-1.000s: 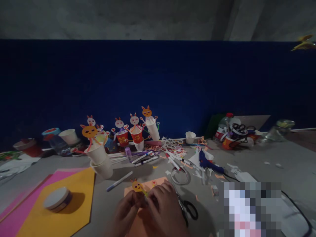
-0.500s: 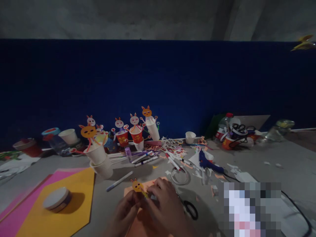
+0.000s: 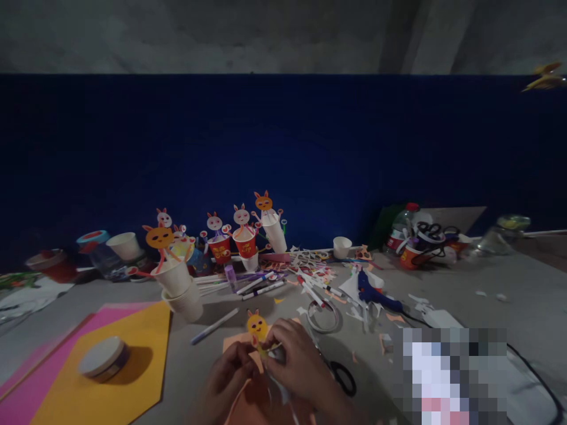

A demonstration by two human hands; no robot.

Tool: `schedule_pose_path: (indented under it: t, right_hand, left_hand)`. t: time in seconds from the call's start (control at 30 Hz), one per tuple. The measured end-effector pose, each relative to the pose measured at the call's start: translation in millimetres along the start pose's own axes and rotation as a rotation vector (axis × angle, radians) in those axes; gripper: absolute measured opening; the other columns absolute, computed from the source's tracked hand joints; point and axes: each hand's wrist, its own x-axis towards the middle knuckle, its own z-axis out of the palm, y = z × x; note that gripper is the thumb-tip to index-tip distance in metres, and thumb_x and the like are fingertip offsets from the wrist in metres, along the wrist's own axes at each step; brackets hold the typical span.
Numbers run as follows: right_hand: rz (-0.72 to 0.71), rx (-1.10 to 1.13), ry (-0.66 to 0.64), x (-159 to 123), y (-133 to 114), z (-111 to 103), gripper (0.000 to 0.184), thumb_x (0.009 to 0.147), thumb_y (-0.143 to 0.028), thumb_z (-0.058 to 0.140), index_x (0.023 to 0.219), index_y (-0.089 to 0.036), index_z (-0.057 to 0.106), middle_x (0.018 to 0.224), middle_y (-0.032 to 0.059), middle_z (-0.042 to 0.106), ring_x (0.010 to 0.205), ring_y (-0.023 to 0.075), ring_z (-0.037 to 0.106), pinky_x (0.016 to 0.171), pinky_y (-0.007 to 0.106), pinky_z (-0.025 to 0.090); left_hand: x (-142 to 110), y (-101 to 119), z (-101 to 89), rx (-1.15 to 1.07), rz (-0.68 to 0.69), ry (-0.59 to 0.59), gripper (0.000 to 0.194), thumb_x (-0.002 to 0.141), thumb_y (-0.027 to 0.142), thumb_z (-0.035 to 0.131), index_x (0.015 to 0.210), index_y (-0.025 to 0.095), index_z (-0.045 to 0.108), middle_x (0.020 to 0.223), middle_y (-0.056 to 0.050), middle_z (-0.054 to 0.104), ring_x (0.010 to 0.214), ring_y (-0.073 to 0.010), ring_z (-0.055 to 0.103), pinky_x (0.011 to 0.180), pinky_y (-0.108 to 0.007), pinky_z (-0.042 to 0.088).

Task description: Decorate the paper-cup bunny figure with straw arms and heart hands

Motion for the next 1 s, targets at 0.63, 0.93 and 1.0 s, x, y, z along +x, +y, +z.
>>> schedule_pose_path:
  t: [0.63, 0.93, 1.0]
  right_hand:
    - [0.111, 0.237, -0.019, -6, -13, -11, 0.008, 0.071, -0.022, 0.061, 0.076, -0.022, 0.055, 0.078, -0.0018, 0.059, 0.078, 0.0195, 0.056, 0.076, 0.031, 0.043]
    - [0.108, 0.341, -0.034, -9, -25, -20, 0.008, 0.073, -0.026, 0.064, 0.078, -0.020, 0.060, 0.077, -0.0016, 0.060, 0.077, 0.0188, 0.057, 0.073, 0.028, 0.042]
    - [0.085, 0.353, -0.031, -9, -25, -21, 0.008, 0.074, -0.025, 0.065, 0.078, -0.021, 0.061, 0.077, -0.0020, 0.061, 0.076, 0.0184, 0.056, 0.073, 0.028, 0.041]
  left_hand:
    - [-6, 36, 5.2, 0.445, 0.220, 0.085, 0.015, 0.092, 0.021, 0.050, 0.077, 0.023, 0.051, 0.075, 0.001, 0.052, 0.070, -0.0181, 0.053, 0.065, -0.028, 0.043]
    - [-8, 36, 5.4, 0.382, 0.217, 0.078, 0.017, 0.095, 0.033, 0.055, 0.083, 0.022, 0.059, 0.080, -0.002, 0.060, 0.073, -0.0180, 0.057, 0.063, -0.026, 0.043]
    - [-7, 40, 7.1, 0.382, 0.216, 0.083, 0.018, 0.095, 0.033, 0.056, 0.081, 0.022, 0.060, 0.079, -0.002, 0.060, 0.071, -0.0177, 0.057, 0.063, -0.026, 0.044]
